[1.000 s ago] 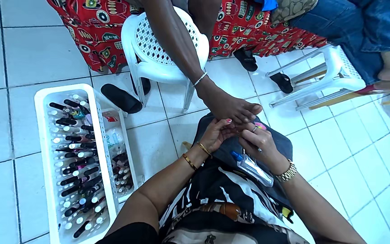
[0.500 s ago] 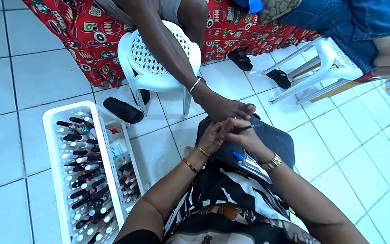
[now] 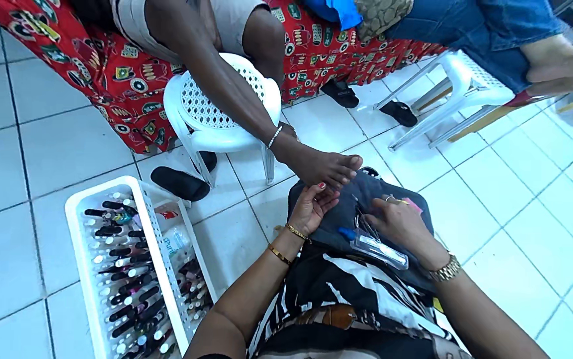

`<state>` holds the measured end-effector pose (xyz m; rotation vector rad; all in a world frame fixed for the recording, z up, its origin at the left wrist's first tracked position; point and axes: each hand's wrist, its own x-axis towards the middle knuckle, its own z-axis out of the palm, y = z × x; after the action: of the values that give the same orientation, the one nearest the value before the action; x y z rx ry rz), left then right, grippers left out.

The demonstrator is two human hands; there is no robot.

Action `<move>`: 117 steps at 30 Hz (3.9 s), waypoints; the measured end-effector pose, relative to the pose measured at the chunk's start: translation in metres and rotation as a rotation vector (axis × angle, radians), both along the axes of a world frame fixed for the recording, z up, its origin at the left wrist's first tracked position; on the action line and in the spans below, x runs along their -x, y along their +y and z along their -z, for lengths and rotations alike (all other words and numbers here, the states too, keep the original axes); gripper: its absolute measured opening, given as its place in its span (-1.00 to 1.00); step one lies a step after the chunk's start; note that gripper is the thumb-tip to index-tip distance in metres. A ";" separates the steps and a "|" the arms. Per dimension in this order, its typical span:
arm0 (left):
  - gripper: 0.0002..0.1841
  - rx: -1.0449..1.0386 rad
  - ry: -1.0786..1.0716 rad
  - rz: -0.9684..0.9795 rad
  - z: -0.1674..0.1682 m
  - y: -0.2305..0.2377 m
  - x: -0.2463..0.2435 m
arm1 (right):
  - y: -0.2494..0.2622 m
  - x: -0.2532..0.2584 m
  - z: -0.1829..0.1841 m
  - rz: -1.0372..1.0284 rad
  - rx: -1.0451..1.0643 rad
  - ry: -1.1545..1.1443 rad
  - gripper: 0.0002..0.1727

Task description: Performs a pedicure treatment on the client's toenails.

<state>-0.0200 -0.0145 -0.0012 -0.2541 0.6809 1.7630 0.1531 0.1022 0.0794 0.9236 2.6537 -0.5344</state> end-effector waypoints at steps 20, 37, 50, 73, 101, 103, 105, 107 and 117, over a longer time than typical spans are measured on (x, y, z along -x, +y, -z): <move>-0.84 0.007 -0.017 -0.016 -0.004 0.000 -0.002 | 0.034 0.018 -0.008 0.239 1.345 0.826 -0.29; -0.85 0.006 -0.036 -0.013 -0.008 -0.002 -0.001 | 0.045 0.062 -0.037 -0.192 -0.321 0.338 -0.35; -0.85 -0.007 -0.013 -0.002 -0.005 -0.004 -0.002 | 0.012 0.033 -0.002 -0.258 -0.092 0.668 -0.42; -0.92 -0.036 -0.001 0.005 0.000 -0.003 -0.001 | -0.023 0.041 0.024 -0.321 -0.190 0.596 -0.61; -0.86 -0.057 0.028 0.026 0.003 -0.003 -0.002 | -0.003 0.030 0.003 0.013 0.646 0.688 -0.81; -0.83 -0.078 0.056 0.027 0.005 -0.002 -0.004 | -0.015 0.054 -0.008 0.038 0.880 0.716 -0.80; -0.81 -0.085 0.073 0.020 0.004 -0.002 -0.005 | -0.025 0.082 -0.006 0.050 0.912 0.726 -0.81; -0.81 -0.107 0.067 0.004 0.005 -0.004 -0.005 | -0.031 0.104 0.004 0.065 0.782 0.808 -0.81; -0.77 -0.073 0.034 0.036 0.002 -0.003 -0.002 | -0.022 0.049 0.014 0.043 0.436 0.961 -0.79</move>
<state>-0.0176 -0.0176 -0.0032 -0.1611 0.6400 1.7573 0.1044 0.0797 0.0657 0.6750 3.0286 -1.8652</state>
